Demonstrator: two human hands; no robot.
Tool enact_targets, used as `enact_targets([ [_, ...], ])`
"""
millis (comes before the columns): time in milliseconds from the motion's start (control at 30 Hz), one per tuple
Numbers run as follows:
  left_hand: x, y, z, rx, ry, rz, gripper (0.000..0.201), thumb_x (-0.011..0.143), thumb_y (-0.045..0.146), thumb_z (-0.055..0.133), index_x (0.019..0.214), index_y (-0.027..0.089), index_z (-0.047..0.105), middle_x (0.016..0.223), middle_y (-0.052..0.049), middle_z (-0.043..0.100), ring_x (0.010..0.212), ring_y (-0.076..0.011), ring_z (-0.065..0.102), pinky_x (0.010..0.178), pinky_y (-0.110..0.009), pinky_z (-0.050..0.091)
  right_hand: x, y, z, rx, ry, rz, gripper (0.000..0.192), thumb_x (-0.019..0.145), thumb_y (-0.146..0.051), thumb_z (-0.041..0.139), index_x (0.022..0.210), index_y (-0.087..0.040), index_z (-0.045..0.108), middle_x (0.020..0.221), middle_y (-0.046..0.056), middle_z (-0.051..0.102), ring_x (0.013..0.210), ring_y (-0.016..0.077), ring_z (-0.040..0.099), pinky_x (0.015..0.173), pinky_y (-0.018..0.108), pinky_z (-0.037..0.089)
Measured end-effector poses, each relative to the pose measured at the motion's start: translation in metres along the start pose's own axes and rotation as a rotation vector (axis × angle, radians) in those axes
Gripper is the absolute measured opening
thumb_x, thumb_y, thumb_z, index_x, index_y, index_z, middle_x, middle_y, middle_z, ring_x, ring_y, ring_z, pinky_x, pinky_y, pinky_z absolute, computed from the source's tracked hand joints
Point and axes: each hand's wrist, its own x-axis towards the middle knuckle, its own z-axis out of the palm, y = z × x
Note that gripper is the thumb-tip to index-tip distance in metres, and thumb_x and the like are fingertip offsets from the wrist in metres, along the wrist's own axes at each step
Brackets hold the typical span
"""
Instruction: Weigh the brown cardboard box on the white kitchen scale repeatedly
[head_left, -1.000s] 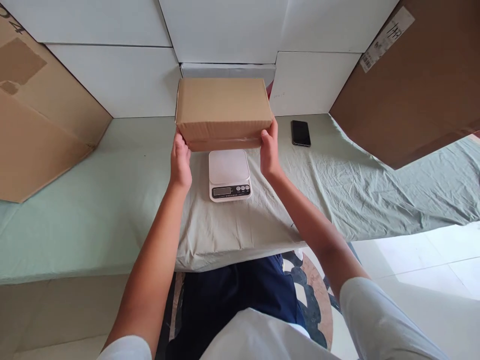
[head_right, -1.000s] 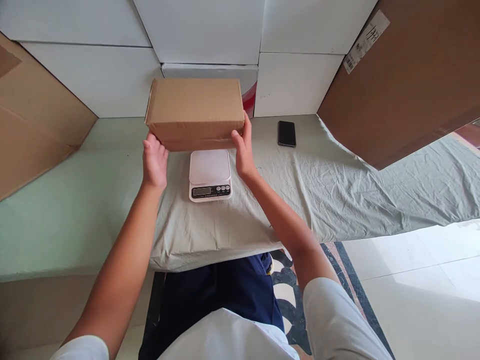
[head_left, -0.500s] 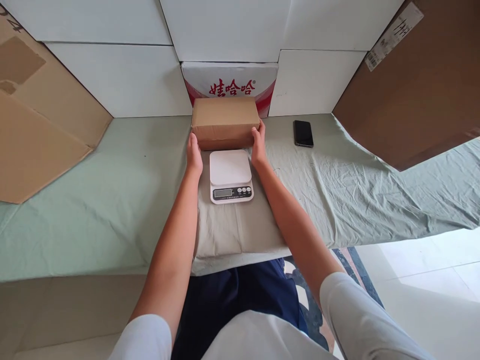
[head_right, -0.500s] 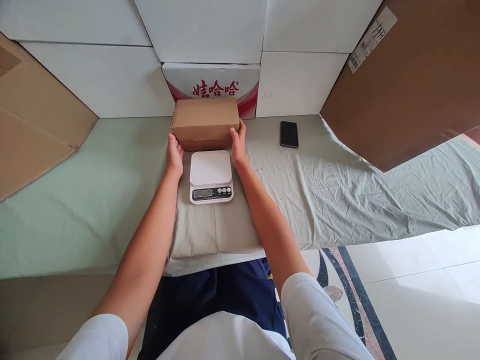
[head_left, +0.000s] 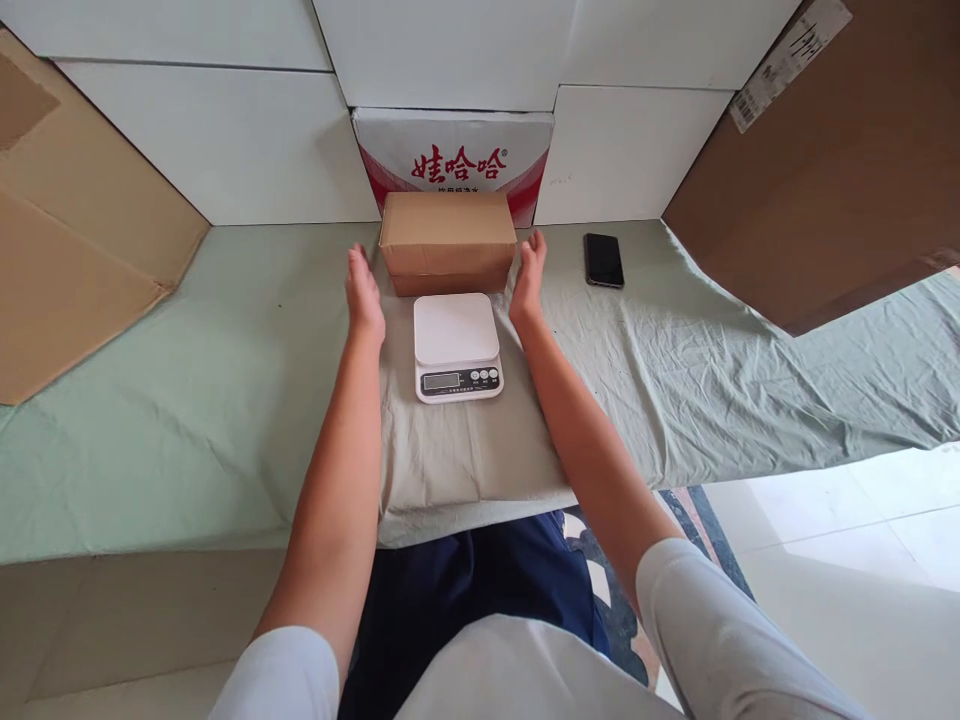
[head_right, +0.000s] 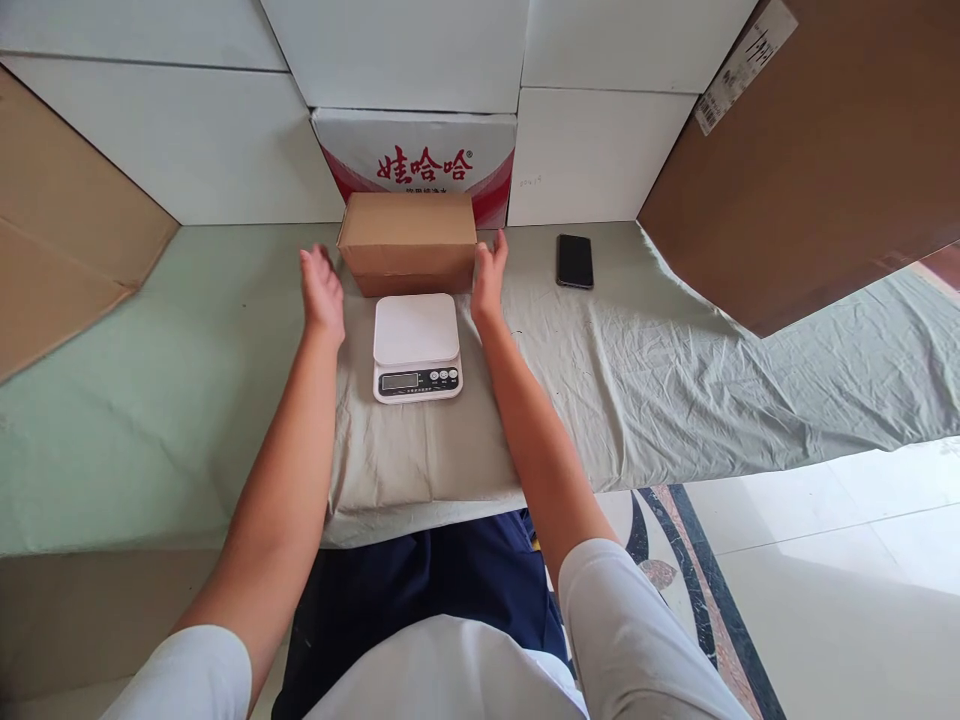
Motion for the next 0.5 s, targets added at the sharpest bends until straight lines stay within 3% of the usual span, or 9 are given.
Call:
enact_targets([
  [100, -0.005, 0.026, -0.022, -0.009, 0.053, 0.01, 0.095, 0.097, 0.073, -0.007, 0.166, 0.011, 0.014, 0.18, -0.007, 0.005, 0.167, -0.0246, 0.001, 0.137, -0.046, 0.004, 0.022, 0.0, -0.029, -0.028, 0.066, 0.013, 0.082, 0.086, -0.074, 0.033, 0.156, -0.035, 0.021, 0.173, 0.003, 0.019, 0.167, 0.0218, 0.019, 0.134, 0.059, 0.017],
  [200, -0.012, 0.044, -0.039, -0.044, 0.093, 0.03, 0.099, 0.094, 0.072, -0.015, 0.166, 0.007, 0.005, 0.18, -0.011, -0.002, 0.167, -0.0253, -0.001, 0.137, -0.046, 0.003, 0.036, -0.001, -0.058, -0.056, 0.119, 0.051, 0.081, 0.085, -0.075, 0.027, 0.157, -0.037, 0.023, 0.173, 0.002, 0.02, 0.167, 0.0241, 0.021, 0.131, 0.065, 0.02],
  [267, -0.015, 0.049, -0.043, -0.061, 0.109, 0.011, 0.094, 0.096, 0.068, -0.016, 0.166, 0.009, 0.004, 0.18, -0.008, -0.003, 0.167, -0.0239, -0.003, 0.137, -0.045, 0.002, 0.039, -0.001, -0.068, -0.04, 0.156, 0.087, 0.078, 0.085, -0.077, 0.027, 0.154, -0.04, 0.029, 0.172, 0.001, 0.024, 0.166, 0.0256, 0.024, 0.13, 0.068, 0.021],
  [367, -0.015, 0.05, -0.041, -0.067, 0.112, -0.034, 0.082, 0.101, 0.059, -0.014, 0.166, 0.011, 0.004, 0.18, -0.005, -0.003, 0.167, -0.0217, -0.004, 0.137, -0.043, 0.001, 0.036, -0.002, -0.067, 0.04, 0.206, 0.144, 0.074, 0.085, -0.076, 0.03, 0.15, -0.04, 0.034, 0.171, -0.001, 0.029, 0.165, 0.025, 0.027, 0.131, 0.068, 0.017],
  [500, -0.014, 0.041, -0.033, -0.046, 0.089, -0.047, 0.086, 0.101, 0.061, -0.013, 0.166, 0.008, 0.006, 0.18, -0.008, 0.0, 0.167, -0.0223, -0.002, 0.137, -0.045, 0.002, 0.025, -0.005, -0.051, 0.032, 0.135, 0.16, 0.087, 0.08, -0.079, 0.035, 0.155, -0.035, 0.031, 0.172, 0.001, 0.028, 0.165, 0.0229, 0.026, 0.136, 0.059, 0.01],
])
